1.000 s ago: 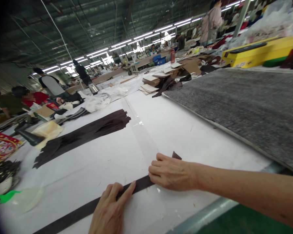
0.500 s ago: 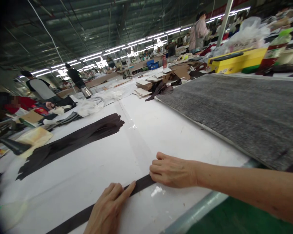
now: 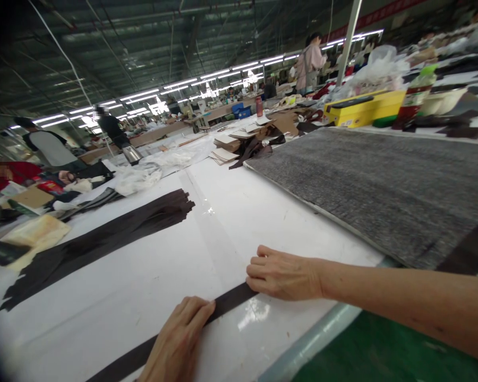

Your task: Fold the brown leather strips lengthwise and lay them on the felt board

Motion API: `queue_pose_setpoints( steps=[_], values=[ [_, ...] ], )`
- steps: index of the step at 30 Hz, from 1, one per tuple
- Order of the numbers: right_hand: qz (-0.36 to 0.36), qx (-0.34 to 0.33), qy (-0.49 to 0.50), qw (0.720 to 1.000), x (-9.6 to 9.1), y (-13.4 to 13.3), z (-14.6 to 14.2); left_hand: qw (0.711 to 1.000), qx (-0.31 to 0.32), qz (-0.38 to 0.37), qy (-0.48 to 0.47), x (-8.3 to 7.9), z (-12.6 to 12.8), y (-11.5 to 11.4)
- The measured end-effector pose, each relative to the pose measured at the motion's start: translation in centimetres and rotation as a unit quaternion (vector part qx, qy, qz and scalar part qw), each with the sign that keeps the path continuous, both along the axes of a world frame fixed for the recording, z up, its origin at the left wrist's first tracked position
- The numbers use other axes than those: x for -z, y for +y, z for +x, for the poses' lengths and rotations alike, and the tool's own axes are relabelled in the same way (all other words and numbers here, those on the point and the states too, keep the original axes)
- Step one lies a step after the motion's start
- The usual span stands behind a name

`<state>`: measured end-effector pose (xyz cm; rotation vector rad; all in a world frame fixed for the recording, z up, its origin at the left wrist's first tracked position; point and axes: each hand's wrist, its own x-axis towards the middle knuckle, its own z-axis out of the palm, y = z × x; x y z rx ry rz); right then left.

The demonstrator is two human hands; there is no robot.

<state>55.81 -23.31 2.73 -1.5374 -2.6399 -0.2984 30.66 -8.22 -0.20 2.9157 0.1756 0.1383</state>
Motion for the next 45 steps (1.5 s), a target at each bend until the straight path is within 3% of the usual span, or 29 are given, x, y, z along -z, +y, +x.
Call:
queue_pose_setpoints(
  steps=[9,13,16,20,25,29,37,45],
  values=[
    [0.004,0.006,-0.011,1.000,0.1,-0.9,0.7,0.991,-0.014,0.130,0.031,-0.5,1.7,-1.5],
    [0.002,0.017,-0.020,1.000,0.1,-1.5,1.3,0.988,0.007,0.153,-0.001,-0.2,2.2,-1.4],
    [0.012,0.018,-0.016,1.000,0.2,-2.0,1.6,0.989,0.023,0.145,-0.029,-0.1,2.9,-1.6],
    [0.022,0.028,-0.028,0.999,0.3,-2.3,1.8,0.995,0.022,0.096,0.009,-0.6,4.0,-2.2],
    [0.027,0.037,-0.033,0.998,0.5,-2.6,2.2,0.991,0.048,0.126,-0.007,-0.8,4.7,-2.6],
    [0.023,0.043,-0.031,0.998,0.4,-3.0,2.3,0.990,0.028,0.138,-0.005,-0.6,5.0,-2.9],
    [0.024,0.062,-0.033,0.997,0.4,-3.8,2.9,0.995,0.041,0.094,-0.017,0.1,5.8,-3.4],
    [-0.009,0.111,0.057,0.992,1.0,-5.8,3.3,0.988,0.027,0.146,-0.029,-0.3,6.8,-4.6]
  ],
)
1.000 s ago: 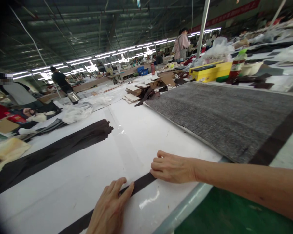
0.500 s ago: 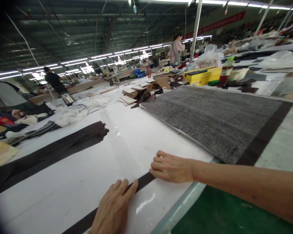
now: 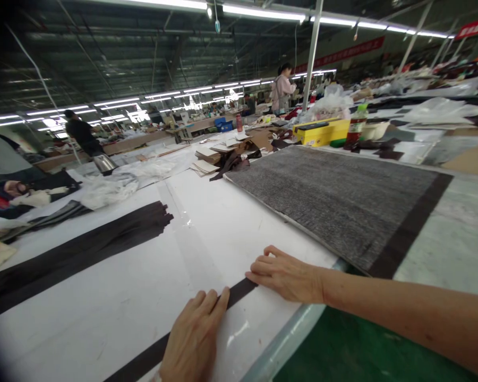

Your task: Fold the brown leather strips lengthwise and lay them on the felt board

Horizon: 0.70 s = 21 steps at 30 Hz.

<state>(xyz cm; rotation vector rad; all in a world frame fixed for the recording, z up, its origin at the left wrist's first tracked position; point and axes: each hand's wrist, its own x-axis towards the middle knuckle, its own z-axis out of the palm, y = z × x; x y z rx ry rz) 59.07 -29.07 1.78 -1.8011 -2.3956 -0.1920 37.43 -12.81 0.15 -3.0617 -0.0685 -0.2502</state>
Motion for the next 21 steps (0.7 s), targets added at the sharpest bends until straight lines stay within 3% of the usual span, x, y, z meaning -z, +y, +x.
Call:
queue_pose_setpoints(
  steps=[3,8,12,16,18,21],
  values=[
    [-0.012,0.036,0.036,0.999,-0.2,-0.3,-0.1,1.000,0.005,0.019,-0.017,0.2,0.1,-0.5],
    [0.065,0.157,0.096,0.981,-0.9,1.7,-3.3,0.999,-0.006,0.016,-0.031,0.7,-0.1,-1.2],
    [-0.005,0.113,0.117,0.987,-0.4,2.5,-6.0,0.994,-0.065,-0.082,-0.028,0.3,-1.0,-0.9],
    [0.024,0.133,0.080,0.988,0.3,1.8,-5.7,0.962,-0.099,-0.242,-0.084,0.1,-3.2,0.9],
    [0.054,0.138,0.065,0.987,0.0,2.1,-5.9,0.950,-0.118,-0.259,-0.128,0.4,-4.3,1.6],
    [0.061,0.123,0.055,0.989,-0.5,3.7,-8.2,0.956,-0.140,-0.203,-0.160,1.0,-5.2,1.6]
  ],
)
